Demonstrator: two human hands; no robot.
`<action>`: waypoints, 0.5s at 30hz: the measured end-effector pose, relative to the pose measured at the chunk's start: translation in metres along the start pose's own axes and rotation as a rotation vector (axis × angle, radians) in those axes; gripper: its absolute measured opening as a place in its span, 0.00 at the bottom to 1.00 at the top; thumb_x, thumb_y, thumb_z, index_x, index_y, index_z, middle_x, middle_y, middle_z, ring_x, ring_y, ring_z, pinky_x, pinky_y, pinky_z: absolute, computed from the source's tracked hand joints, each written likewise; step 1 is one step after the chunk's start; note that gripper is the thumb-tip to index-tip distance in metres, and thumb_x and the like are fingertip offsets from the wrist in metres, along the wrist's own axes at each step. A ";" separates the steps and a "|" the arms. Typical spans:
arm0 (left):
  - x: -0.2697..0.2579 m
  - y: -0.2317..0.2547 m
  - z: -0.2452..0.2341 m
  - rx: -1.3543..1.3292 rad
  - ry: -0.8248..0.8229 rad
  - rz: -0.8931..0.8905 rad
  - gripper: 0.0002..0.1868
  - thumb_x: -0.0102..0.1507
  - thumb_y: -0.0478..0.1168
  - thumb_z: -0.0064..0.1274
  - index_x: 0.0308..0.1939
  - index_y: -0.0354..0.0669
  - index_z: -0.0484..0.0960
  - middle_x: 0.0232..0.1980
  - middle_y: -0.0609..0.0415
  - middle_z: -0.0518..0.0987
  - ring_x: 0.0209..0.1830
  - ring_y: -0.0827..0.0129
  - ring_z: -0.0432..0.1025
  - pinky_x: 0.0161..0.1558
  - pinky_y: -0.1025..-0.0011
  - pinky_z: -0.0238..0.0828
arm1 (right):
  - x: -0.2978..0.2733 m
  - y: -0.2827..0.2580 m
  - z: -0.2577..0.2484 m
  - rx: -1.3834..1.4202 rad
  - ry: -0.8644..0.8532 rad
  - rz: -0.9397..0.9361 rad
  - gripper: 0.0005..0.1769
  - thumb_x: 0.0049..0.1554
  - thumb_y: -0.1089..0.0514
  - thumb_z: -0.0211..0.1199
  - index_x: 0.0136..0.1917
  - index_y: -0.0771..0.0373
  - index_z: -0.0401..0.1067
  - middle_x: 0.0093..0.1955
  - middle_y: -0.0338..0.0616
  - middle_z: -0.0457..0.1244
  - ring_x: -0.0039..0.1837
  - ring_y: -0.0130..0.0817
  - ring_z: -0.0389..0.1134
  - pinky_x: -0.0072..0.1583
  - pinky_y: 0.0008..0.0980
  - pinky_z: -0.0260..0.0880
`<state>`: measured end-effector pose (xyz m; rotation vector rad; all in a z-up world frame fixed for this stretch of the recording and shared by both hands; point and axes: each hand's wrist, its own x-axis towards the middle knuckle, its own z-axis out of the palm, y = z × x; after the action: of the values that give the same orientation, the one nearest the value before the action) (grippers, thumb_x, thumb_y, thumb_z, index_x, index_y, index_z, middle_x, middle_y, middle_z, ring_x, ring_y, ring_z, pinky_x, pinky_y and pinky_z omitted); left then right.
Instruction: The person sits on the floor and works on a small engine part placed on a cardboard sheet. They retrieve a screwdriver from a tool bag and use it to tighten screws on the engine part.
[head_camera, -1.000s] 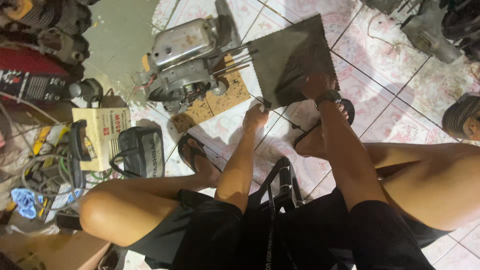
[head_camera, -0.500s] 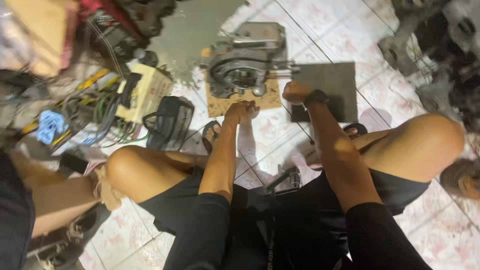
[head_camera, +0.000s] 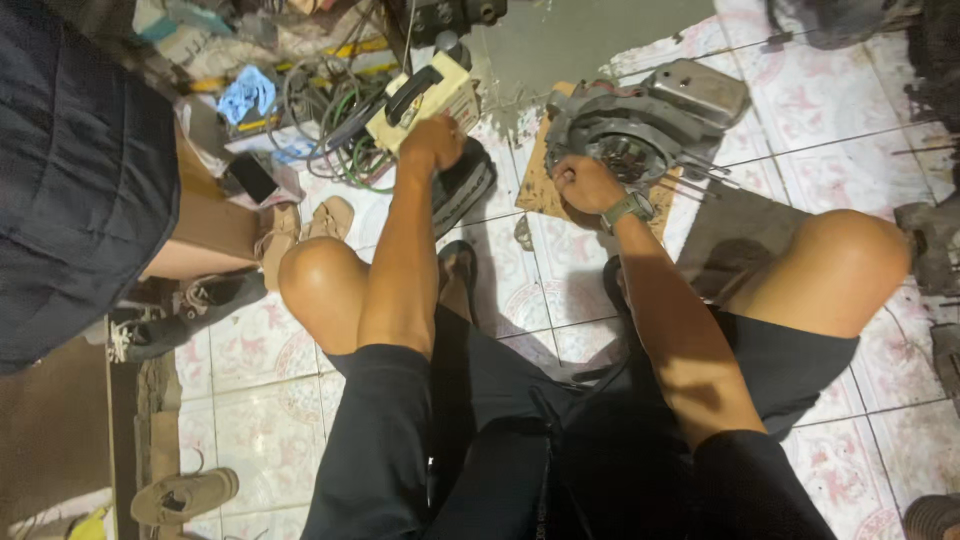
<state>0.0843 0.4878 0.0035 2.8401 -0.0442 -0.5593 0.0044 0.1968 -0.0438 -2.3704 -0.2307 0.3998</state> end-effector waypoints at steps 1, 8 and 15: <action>0.009 -0.019 0.008 -0.006 -0.011 -0.010 0.23 0.61 0.53 0.39 0.56 0.52 0.76 0.53 0.39 0.76 0.56 0.47 0.69 0.55 0.54 0.68 | 0.007 -0.001 0.010 0.000 -0.016 0.003 0.16 0.55 0.48 0.51 0.53 0.52 0.73 0.52 0.51 0.66 0.57 0.49 0.66 0.57 0.45 0.67; 0.028 -0.099 0.083 -0.397 0.134 -0.450 0.21 0.62 0.48 0.40 0.54 0.41 0.76 0.45 0.39 0.77 0.49 0.47 0.73 0.45 0.52 0.73 | 0.055 0.003 0.086 0.114 0.075 -0.097 0.14 0.52 0.54 0.55 0.52 0.52 0.72 0.44 0.47 0.66 0.49 0.47 0.68 0.51 0.45 0.68; -0.003 -0.090 0.142 -0.400 -0.017 -0.597 0.31 0.65 0.55 0.38 0.64 0.36 0.64 0.65 0.37 0.66 0.65 0.43 0.61 0.61 0.46 0.61 | 0.109 -0.001 0.150 -0.038 0.160 -0.185 0.11 0.54 0.52 0.53 0.50 0.48 0.72 0.43 0.38 0.68 0.46 0.40 0.71 0.47 0.40 0.71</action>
<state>0.0260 0.5421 -0.1447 2.4239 0.8356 -0.6161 0.0538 0.3209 -0.1721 -2.3787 -0.3818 0.1190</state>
